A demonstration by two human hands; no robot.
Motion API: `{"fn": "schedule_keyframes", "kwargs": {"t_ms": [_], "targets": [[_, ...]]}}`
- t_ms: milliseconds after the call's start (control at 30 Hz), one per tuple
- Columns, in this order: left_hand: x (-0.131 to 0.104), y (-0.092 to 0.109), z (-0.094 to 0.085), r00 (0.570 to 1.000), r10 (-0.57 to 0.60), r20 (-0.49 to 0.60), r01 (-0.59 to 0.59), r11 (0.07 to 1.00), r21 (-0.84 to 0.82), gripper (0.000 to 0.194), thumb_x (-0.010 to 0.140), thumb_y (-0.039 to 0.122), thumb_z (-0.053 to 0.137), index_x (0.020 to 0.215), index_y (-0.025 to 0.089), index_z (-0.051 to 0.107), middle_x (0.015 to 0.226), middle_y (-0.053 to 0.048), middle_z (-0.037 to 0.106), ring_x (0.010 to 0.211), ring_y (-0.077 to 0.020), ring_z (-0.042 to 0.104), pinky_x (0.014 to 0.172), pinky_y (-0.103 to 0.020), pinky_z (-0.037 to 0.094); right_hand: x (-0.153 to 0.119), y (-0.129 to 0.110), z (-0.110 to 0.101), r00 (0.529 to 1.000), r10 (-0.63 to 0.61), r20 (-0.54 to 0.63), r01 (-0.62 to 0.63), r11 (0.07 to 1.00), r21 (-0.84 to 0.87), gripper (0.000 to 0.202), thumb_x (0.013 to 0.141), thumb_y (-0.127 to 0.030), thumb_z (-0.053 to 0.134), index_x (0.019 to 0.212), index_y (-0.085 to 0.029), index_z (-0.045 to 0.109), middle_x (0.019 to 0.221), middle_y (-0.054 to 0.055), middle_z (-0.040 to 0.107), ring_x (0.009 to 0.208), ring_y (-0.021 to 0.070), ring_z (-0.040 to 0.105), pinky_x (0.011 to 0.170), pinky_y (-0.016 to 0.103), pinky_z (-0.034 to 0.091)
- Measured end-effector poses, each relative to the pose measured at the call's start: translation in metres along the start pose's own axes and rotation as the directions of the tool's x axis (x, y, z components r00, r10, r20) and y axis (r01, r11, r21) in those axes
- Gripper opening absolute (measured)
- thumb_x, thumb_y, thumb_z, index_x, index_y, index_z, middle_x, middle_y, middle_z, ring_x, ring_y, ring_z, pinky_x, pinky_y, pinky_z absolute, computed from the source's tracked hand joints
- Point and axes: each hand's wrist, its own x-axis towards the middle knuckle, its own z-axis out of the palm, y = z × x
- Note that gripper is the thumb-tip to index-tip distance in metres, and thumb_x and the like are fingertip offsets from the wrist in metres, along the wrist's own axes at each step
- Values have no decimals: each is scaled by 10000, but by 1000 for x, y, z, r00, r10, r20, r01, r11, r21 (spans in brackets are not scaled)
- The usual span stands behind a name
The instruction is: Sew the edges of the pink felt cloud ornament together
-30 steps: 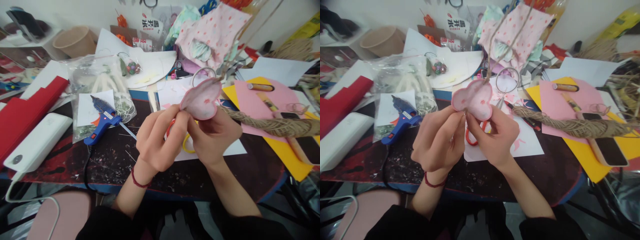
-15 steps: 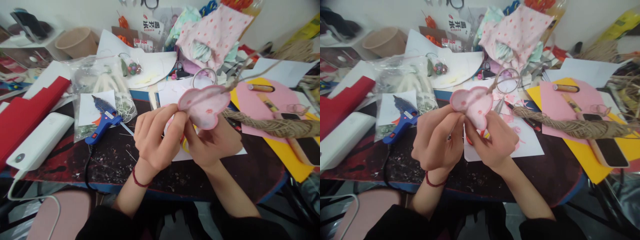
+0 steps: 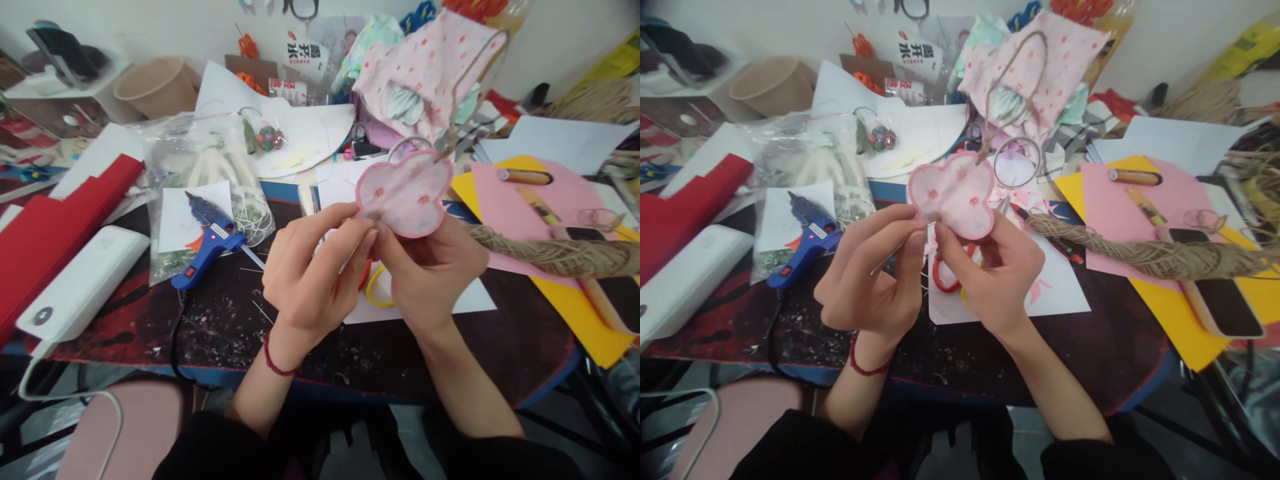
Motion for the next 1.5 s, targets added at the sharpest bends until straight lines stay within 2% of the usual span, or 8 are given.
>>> {"fn": "schedule_keyframes", "kwargs": {"t_ms": [267,467,667,867,1033,1133,1267,1500], "targets": [[1,0,1,1000,-3,-7,3,1000,-3,90,862,119,711,924,183,717,942,-63,783,847,-197,752,753,-327,615,0,3,1,1000,-16,-15,17,998,52,101,774,-136,768,812,-219,726,653,-54,646,578,102,600,566,251,539],[0,0,1,1000,20,-19,-19,1000,21,88,868,118,701,930,177,721,939,-68,786,837,-200,754,748,-330,616,0,2,0,1000,-20,1,20,998,53,135,771,-111,761,844,-220,729,676,-50,666,596,112,611,576,266,555],[-1,0,1,999,51,-20,-50,997,57,99,860,126,712,945,177,719,939,-71,788,826,-198,751,721,-321,606,-1,3,0,1000,-8,0,8,1000,3,80,777,-162,762,780,-216,702,620,-47,614,581,118,575,546,271,528],[2,4,2,997,80,-17,-77,987,138,114,837,98,714,897,194,700,901,-54,776,782,-178,726,658,-290,565,0,5,0,995,-93,-22,91,992,-87,151,758,-140,772,700,-219,657,577,-52,543,552,111,481,521,282,444],[2,4,1,997,78,-11,-76,988,132,143,827,70,697,890,198,702,872,-64,751,751,-186,691,610,-318,519,0,8,0,984,-177,-33,173,980,-103,203,728,-101,778,671,-199,610,567,-71,499,540,86,417,551,282,391],[0,3,1,998,56,14,-57,995,86,156,871,120,660,938,253,704,924,-64,733,801,-212,685,665,-377,539,-1,9,-2,987,-162,-11,159,978,-137,220,740,-138,782,661,-206,588,569,-70,464,551,93,416,557,283,390],[-1,3,0,998,-33,57,30,999,43,159,918,182,615,955,307,707,996,-68,722,907,-250,682,766,-444,579,-2,8,-2,987,-160,-12,156,976,-153,220,774,-174,765,656,-225,586,561,-57,463,552,114,434,553,302,406],[1,7,2,1000,-13,12,11,992,127,144,857,93,677,899,227,710,1025,-71,761,860,-219,726,670,-352,555,-2,9,-1,979,-200,-32,192,968,-163,216,779,-201,774,662,-231,595,559,-67,466,544,113,452,573,300,430]]}}
